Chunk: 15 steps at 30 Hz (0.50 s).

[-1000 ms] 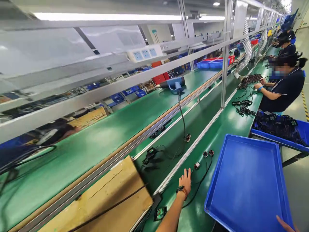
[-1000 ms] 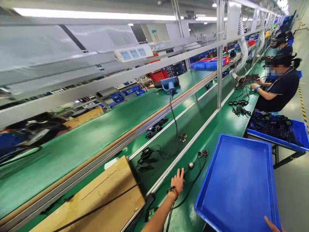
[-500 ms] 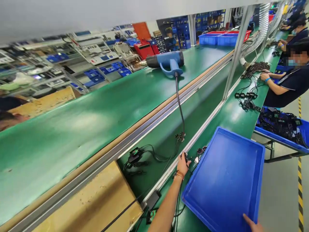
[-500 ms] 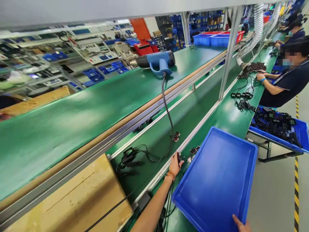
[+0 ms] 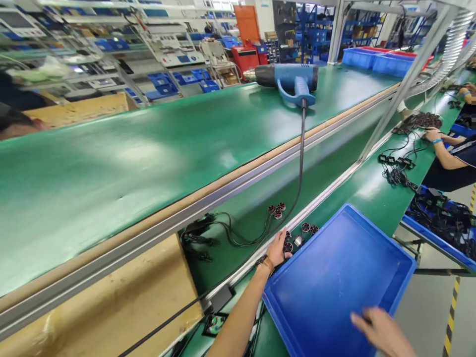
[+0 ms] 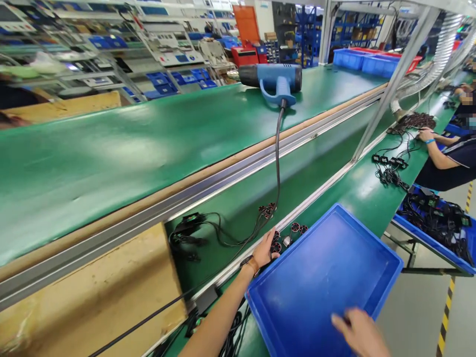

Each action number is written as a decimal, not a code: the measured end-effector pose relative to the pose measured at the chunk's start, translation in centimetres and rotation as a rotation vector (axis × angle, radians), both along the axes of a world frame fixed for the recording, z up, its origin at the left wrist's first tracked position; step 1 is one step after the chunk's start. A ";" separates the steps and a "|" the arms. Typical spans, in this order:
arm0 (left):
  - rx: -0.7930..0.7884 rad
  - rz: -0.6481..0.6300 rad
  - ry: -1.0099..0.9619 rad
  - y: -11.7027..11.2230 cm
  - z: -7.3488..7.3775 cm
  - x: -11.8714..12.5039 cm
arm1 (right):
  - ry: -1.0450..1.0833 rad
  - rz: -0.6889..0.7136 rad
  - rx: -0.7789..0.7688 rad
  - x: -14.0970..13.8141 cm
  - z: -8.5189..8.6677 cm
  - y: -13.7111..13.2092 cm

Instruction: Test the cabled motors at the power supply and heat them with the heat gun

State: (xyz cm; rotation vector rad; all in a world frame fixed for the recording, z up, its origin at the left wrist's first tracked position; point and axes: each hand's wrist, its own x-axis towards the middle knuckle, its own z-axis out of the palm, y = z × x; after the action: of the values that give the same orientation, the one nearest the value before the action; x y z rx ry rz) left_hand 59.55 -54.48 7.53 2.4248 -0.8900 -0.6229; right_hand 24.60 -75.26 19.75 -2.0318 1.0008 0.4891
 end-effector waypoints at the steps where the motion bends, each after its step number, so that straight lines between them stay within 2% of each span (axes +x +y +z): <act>1: 0.054 -0.002 -0.027 -0.3 0.2 -0.1 | -0.093 0.131 -0.129 4.2 1.1 -1.2; 3: 0.131 0.008 -0.076 -1.0 0.4 -0.2 | -0.313 0.286 -0.345 13.8 2.5 -2.5; 4: 0.155 0.020 -0.094 -1.3 0.4 -0.2 | -0.348 0.392 -0.409 18.5 2.5 -2.6; 6: 0.191 0.056 -0.112 -2.0 0.6 -0.2 | -0.167 0.658 -0.393 26.5 1.6 -2.2; 8: 0.220 0.087 -0.110 -2.5 0.7 -0.1 | 0.038 0.808 -0.346 31.5 -0.4 -1.6; 11: 0.255 0.128 -0.104 -3.0 0.9 0.1 | 0.122 0.883 -0.324 34.1 -3.4 -1.7; 13: 0.274 0.139 -0.096 -3.2 1.0 0.2 | 0.120 0.918 -0.321 34.1 -4.7 -2.2; 15: 0.281 0.126 -0.083 -3.4 1.0 0.1 | 0.104 0.944 -0.309 33.8 -5.3 -2.7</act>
State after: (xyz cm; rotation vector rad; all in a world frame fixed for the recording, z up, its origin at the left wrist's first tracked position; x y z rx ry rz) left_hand 59.64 -57.83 8.57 2.7506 -0.7144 -0.6409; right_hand 58.42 -77.98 14.48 -2.7213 0.0945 0.9686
